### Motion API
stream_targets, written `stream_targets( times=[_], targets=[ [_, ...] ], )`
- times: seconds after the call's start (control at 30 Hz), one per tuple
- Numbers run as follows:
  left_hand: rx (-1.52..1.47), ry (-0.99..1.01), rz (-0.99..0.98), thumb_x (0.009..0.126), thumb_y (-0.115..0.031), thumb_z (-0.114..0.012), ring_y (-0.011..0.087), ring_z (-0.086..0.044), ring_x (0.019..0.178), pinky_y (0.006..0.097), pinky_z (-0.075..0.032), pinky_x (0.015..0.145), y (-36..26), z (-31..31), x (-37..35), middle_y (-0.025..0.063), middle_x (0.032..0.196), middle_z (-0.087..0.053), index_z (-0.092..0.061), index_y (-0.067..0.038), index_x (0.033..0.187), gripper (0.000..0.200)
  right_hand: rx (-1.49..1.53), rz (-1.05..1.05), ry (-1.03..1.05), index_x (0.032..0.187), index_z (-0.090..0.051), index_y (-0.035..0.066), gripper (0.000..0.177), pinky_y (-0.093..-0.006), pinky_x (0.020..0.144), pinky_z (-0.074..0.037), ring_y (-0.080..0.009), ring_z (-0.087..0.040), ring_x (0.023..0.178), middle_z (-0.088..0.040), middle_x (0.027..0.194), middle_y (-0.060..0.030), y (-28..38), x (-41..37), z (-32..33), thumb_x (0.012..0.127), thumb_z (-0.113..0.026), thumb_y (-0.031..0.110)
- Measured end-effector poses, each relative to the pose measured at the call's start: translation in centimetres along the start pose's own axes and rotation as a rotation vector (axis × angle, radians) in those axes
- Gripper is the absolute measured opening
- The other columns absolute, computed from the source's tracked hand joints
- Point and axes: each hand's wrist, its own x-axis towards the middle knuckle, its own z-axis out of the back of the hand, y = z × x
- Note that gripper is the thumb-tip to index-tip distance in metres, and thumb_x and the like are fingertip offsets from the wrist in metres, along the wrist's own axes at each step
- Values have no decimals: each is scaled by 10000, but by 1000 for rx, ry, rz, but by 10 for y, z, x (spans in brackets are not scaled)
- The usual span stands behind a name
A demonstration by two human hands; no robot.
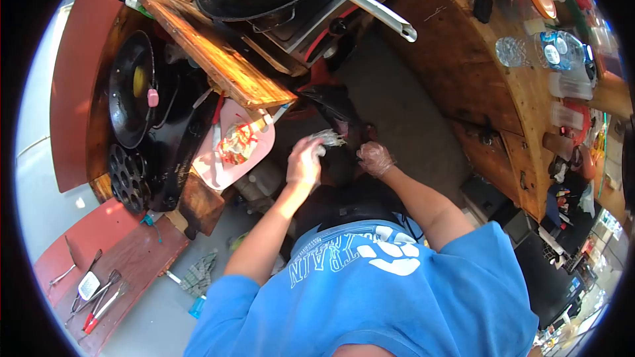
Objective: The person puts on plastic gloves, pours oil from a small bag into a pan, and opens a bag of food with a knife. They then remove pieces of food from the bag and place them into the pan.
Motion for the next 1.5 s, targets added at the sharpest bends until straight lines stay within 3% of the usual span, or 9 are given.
stream_targets(
  times=[0.17,0.37,0.43,0.73,0.93,1.13,1.23,1.43,1.5],
  targets=[
    [256,352,50,779,2,-590,353,-638,1039,421,-508,936,14,-83,54,156,1021,-678,-718,-99,1018,289,4,92,-30,808,-654,129,222,-440,791,-509,-273,-589,896,-604,853,-61,3,-14,22,645,-723,264],
    [590,897,173,841,-77,-647,320,-576,1230,406,-474,1038,20,-143,75,219,1317,-593,-668,25,1174,349,66,271,-243,761,-621,119,274,-447,804,-494,-308,-573,909,-599,885,-88,10,-21,36,606,-765,294],
    [583,930,222,729,-17,-709,363,-483,1305,422,-422,1085,-2,-124,77,217,1396,-517,-583,-16,1288,573,-38,129,77,725,-628,126,222,-430,809,-489,-281,-565,921,-592,844,-60,16,-16,49,626,-740,290],
    [407,519,-85,851,-84,-559,361,-366,1401,462,-305,1167,-1,-55,27,159,1523,-381,-548,-122,1361,512,-150,179,230,821,-720,122,191,-430,889,-478,-274,-579,984,-643,914,-79,18,-1,57,675,-713,245],
    [235,171,-232,816,-108,-608,300,-593,1165,456,-430,1065,20,20,-13,135,1249,-627,-685,-102,1123,317,-399,0,470,1092,-707,91,320,-411,961,-459,-281,-580,1160,-666,1127,-122,16,20,38,813,-653,237],
    [380,-443,193,800,-43,-620,311,-638,997,400,-518,896,56,148,-51,90,1021,-682,-687,-85,961,179,-472,-143,735,1241,-615,16,437,-424,1048,-414,-282,-530,1271,-593,1308,-150,75,58,72,842,-643,193],
    [582,-294,478,833,-98,-608,360,-600,1094,427,-483,971,123,185,-68,170,1230,-617,-576,-104,1267,435,-471,-290,705,1217,-629,10,423,-432,1038,-429,-306,-561,1238,-610,1299,-141,102,79,83,840,-652,199],
    [469,125,755,917,-149,-553,357,-576,1172,428,-475,1004,124,221,-51,207,1280,-578,-454,-82,1384,483,-66,-300,512,1162,-667,43,388,-448,975,-492,-333,-608,1167,-640,1225,-181,185,138,121,872,-590,288],
    [585,18,686,958,-242,-489,351,-595,1157,425,-498,976,143,210,-69,204,1286,-583,-467,-83,1381,453,-86,-222,402,1081,-683,32,361,-459,910,-527,-363,-650,1055,-671,1122,-202,211,161,122,876,-574,309]
  ],
)
